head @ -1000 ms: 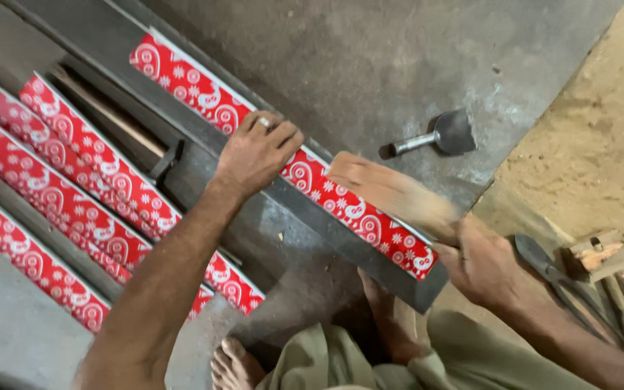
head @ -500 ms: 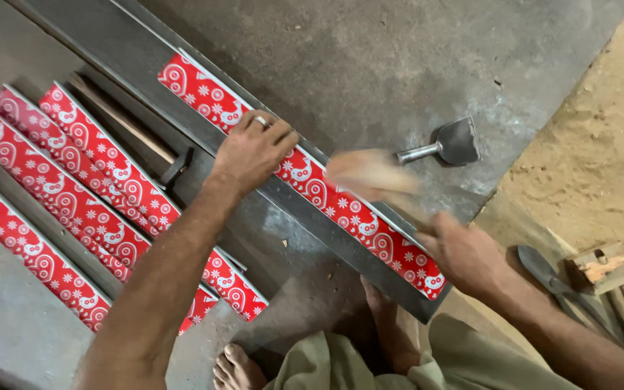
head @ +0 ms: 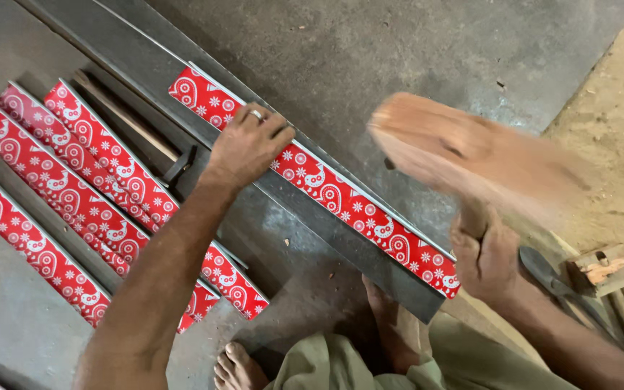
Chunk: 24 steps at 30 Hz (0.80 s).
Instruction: The person places red patterned strips into a metal jig, hammers them flat with a wooden mallet, and uses a metal scraper to press the edges. The person repeats this process for multiple strips, stacking the finished pieces on the floor.
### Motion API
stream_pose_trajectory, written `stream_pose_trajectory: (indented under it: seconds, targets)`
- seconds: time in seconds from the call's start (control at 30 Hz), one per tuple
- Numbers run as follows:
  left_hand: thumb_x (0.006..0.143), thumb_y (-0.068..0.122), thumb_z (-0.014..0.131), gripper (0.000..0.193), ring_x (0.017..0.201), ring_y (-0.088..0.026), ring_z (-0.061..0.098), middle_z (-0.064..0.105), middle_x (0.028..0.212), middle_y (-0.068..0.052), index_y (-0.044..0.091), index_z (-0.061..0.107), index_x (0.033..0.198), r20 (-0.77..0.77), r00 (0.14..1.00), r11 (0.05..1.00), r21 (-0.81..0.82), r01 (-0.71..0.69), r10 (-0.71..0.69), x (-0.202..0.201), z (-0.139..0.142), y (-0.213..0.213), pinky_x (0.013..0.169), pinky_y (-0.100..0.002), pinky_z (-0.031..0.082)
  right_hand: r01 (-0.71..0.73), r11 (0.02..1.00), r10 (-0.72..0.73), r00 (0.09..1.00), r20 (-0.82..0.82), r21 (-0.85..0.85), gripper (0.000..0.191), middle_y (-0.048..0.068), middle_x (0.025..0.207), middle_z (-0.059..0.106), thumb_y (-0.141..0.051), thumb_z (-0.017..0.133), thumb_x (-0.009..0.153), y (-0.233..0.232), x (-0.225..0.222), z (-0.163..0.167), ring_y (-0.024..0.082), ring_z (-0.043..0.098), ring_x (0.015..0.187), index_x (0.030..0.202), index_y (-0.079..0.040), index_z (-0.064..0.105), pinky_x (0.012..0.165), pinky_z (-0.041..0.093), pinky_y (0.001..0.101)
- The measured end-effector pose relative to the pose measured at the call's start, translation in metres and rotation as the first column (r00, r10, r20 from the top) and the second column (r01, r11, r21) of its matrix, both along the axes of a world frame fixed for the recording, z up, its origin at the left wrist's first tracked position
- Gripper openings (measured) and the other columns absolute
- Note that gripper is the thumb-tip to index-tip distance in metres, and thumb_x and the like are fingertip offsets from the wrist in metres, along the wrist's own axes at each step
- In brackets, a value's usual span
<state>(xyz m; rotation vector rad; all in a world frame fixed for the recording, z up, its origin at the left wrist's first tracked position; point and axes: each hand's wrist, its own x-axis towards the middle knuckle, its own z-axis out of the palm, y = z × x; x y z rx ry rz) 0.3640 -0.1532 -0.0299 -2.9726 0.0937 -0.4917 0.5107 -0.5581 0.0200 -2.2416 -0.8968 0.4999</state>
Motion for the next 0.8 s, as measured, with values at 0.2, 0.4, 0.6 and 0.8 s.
stream_pose_trajectory:
  seconds: [0.2, 0.4, 0.6, 0.8]
  targets:
    - [0.086, 0.021, 0.063, 0.023, 0.109, -0.022, 0.064, 0.066, 0.107, 0.001, 0.016, 0.068, 0.108, 0.047, 0.997, 0.998, -0.033, 0.061, -0.059, 0.0, -0.006, -0.014, 0.099, -0.038, 0.051, -0.124, 0.828, 0.167, 0.985, 0.03, -0.548, 0.037, 0.027, 0.086, 0.071, -0.04, 0.054, 0.094, 0.017, -0.004, 0.009, 0.05, 0.067, 0.085, 0.107, -0.006, 0.054, 0.075, 0.052, 0.0585]
    - [0.088, 0.02, 0.063, 0.024, 0.112, -0.025, 0.063, 0.066, 0.111, 0.0, 0.015, 0.068, 0.111, 0.002, 0.998, 0.993, -0.101, 0.068, -0.068, -0.001, -0.002, -0.025, 0.101, -0.039, 0.051, -0.19, 0.816, 0.296, 0.948, 0.113, -0.546, 0.032, 0.027, 0.091, 0.071, -0.036, 0.054, 0.096, 0.02, -0.004, 0.018, 0.049, 0.068, 0.087, 0.11, -0.007, 0.055, 0.076, 0.053, 0.0563]
    - [0.094, 0.02, 0.062, 0.018, 0.109, -0.022, 0.064, 0.066, 0.111, -0.001, 0.019, 0.069, 0.111, 0.053, 0.998, 0.998, 0.053, -0.033, 0.03, -0.004, 0.004, 0.026, 0.107, -0.042, 0.05, -0.129, 0.986, 0.15, 0.962, 0.227, -0.107, 0.025, 0.027, 0.084, 0.068, -0.031, 0.052, 0.1, 0.018, -0.003, 0.006, 0.046, 0.067, 0.078, 0.107, -0.007, 0.055, 0.072, 0.052, 0.0544]
    - [0.089, 0.02, 0.063, 0.017, 0.111, -0.023, 0.064, 0.067, 0.109, 0.001, 0.016, 0.068, 0.104, 0.057, 0.998, 1.0, -0.017, 0.009, -0.008, -0.007, -0.002, 0.023, 0.1, -0.038, 0.052, -0.15, 0.845, 0.186, 0.982, 0.019, -0.513, 0.034, 0.031, 0.082, 0.069, -0.036, 0.058, 0.098, 0.044, -0.005, 0.016, 0.052, 0.067, 0.083, 0.11, -0.004, 0.055, 0.076, 0.052, 0.0596]
